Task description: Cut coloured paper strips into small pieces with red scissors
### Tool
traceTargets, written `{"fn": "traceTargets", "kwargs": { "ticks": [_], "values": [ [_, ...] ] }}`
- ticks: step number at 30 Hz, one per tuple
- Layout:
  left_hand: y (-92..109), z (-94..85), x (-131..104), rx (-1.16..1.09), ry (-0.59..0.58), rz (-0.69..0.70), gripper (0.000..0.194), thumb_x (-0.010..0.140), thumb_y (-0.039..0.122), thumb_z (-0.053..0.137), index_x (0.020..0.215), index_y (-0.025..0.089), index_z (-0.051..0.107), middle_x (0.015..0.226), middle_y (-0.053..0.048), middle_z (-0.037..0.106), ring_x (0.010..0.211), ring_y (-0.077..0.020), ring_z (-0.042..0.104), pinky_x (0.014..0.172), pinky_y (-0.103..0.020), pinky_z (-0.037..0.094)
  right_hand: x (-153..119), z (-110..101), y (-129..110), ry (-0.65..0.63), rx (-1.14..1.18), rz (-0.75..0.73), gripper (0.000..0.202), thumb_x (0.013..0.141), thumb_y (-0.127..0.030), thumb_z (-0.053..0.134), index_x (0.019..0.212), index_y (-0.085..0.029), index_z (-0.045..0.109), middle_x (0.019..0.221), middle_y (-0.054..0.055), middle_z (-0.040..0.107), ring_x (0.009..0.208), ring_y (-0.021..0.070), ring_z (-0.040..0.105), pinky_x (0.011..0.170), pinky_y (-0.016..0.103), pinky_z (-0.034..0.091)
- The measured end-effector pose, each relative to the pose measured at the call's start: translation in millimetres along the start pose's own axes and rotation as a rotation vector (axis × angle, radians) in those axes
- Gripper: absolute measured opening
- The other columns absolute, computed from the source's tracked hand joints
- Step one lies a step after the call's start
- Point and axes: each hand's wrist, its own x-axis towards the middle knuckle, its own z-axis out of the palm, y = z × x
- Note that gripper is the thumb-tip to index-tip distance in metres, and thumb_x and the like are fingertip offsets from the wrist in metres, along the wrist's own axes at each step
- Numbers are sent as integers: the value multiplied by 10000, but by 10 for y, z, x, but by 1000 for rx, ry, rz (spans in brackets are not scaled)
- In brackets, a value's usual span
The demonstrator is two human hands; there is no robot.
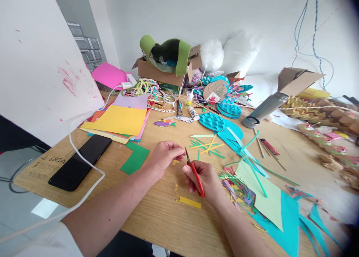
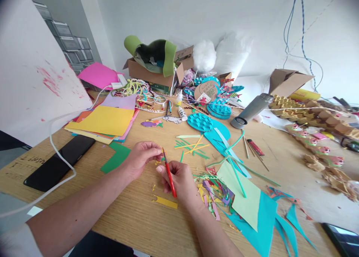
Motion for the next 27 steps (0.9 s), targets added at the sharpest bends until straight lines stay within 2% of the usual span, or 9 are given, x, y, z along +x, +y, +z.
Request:
{"fn": "traceTargets", "kwargs": {
  "ticks": [6, 9, 12, 16, 24, 27],
  "values": [
    [44, -109, 76, 89, -47, -37, 121, 599, 250, 676, 631, 138, 642, 638, -28, 651, 600, -113, 577, 625, -247, 455, 2, -36, -7, 100, -53, -55, 442, 687, -534, 720, 580, -180, 478, 428, -34, 537, 326, 98, 500, 328, 175, 313],
    [14, -227, 163, 383, -114, -29, 129, 613, 268, 669, 653, 145, 668, 740, -57, 693, 623, -124, 578, 571, -234, 419, -8, -72, -33, 160, -92, -101, 437, 700, -540, 710, 584, -177, 495, 447, -23, 551, 343, 106, 518, 341, 182, 326],
    [-53, -321, 232, 717, -161, 89, 88, 619, 245, 658, 605, 161, 678, 773, -61, 711, 688, -157, 610, 618, -248, 433, -15, -115, -83, 137, -78, -99, 445, 698, -557, 703, 580, -175, 508, 445, -14, 557, 340, 113, 531, 333, 182, 323],
    [-82, -365, 257, 1042, -90, 207, 83, 600, 197, 660, 518, 188, 665, 694, -55, 702, 713, -195, 624, 657, -265, 445, -20, -170, -133, 68, 4, -80, 453, 695, -580, 689, 579, -172, 529, 476, -5, 574, 340, 105, 529, 323, 179, 322],
    [-20, -388, 267, 1222, 24, 225, 73, 649, 229, 667, 593, 200, 705, 703, -67, 698, 750, -208, 625, 700, -267, 442, -106, -293, -229, -99, 57, -120, 474, 754, -618, 605, 606, -170, 554, 487, -12, 573, 309, 83, 481, 314, 187, 333],
    [-24, -395, 295, 1309, 44, 244, 116, 706, 258, 629, 674, 186, 715, 794, -82, 707, 778, -203, 621, 707, -274, 437, -164, -340, -329, -81, 108, -112, 485, 767, -625, 586, 608, -168, 563, 475, -21, 550, 297, 72, 448, 312, 186, 299]
  ]
}}
